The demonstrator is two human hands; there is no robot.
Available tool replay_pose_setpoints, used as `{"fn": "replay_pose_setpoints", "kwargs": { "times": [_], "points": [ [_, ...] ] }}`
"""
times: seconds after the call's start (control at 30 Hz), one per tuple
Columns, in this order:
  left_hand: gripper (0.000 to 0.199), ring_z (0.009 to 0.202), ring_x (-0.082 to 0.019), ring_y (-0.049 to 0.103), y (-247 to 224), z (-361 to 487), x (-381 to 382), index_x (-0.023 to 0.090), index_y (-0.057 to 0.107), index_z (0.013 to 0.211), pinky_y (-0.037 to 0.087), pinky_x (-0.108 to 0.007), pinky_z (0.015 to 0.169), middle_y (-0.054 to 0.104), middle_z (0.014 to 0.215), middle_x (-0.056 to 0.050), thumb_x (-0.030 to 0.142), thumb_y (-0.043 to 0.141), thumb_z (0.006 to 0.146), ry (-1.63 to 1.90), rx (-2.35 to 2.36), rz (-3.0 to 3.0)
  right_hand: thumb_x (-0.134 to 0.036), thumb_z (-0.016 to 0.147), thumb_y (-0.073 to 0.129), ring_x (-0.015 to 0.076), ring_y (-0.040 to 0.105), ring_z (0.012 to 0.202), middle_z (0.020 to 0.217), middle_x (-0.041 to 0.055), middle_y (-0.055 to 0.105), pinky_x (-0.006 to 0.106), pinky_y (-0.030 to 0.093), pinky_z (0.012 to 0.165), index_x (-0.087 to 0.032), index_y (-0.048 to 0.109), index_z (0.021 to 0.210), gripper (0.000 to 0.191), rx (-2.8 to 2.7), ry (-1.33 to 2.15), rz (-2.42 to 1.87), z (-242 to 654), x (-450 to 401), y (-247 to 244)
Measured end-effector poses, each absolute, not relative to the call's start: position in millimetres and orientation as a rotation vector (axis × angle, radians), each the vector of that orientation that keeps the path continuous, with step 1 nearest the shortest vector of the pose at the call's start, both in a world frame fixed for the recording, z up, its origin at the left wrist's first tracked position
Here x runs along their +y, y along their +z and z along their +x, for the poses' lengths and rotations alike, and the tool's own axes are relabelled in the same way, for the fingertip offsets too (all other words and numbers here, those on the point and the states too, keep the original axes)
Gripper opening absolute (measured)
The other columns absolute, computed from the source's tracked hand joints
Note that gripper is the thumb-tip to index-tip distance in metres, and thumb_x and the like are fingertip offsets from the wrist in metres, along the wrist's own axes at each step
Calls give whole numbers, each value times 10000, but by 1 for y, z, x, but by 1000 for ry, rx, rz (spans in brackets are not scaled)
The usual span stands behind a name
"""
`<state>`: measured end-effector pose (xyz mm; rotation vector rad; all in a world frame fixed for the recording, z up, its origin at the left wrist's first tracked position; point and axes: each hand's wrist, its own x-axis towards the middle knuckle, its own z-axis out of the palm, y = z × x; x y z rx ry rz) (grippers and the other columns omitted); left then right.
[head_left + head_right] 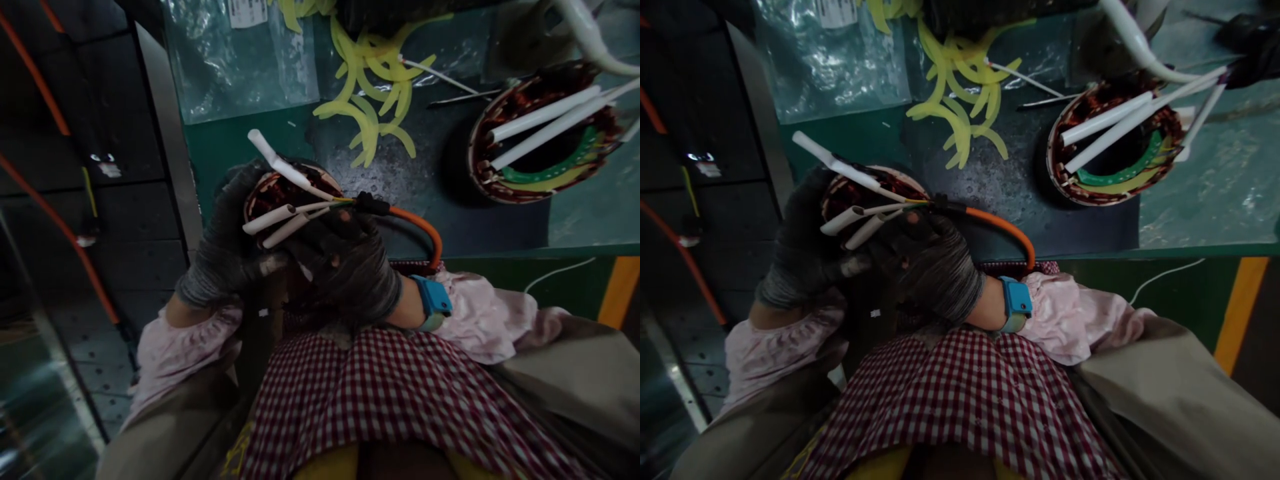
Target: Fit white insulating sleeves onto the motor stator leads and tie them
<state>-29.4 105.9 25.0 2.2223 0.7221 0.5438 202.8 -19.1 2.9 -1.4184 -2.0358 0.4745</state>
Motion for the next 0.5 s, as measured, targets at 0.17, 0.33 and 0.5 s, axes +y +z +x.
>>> {"fn": "replay_pose_setpoints", "kwargs": {
  "times": [0.17, 0.33, 0.5],
  "points": [
    [984, 1732, -378, 437, 24, -28, 98, 488, 322, 1821, 406, -567, 1435, 451, 1853, -72, 668, 828, 997, 596, 718, 2194, -425, 1042, 760, 336, 687, 1445, 1422, 47, 845, 539, 612, 1208, -296, 873, 1199, 232, -2070, 612, -1487, 203, -15, 10],
    [928, 1718, -391, 446, 21, -16, 86, 450, 296, 1819, 437, -571, 1415, 453, 1829, -111, 724, 728, 1045, 633, 813, 2222, -305, 1097, 707, 269, 796, 1270, 1342, -4, 868, 465, 687, 1134, -367, 881, 1245, 237, -2036, 509, -1249, 240, -23, 13],
    [853, 1704, -370, 460, 18, 6, 70, 381, 238, 1845, 406, -595, 1439, 477, 1796, -127, 631, 623, 1125, 750, 907, 2341, -355, 1078, 816, 344, 655, 1566, 1615, -8, 740, 606, 548, 1341, -431, 829, 1356, 289, -1998, 95, -1360, 262, -17, 11]
  ]
}}
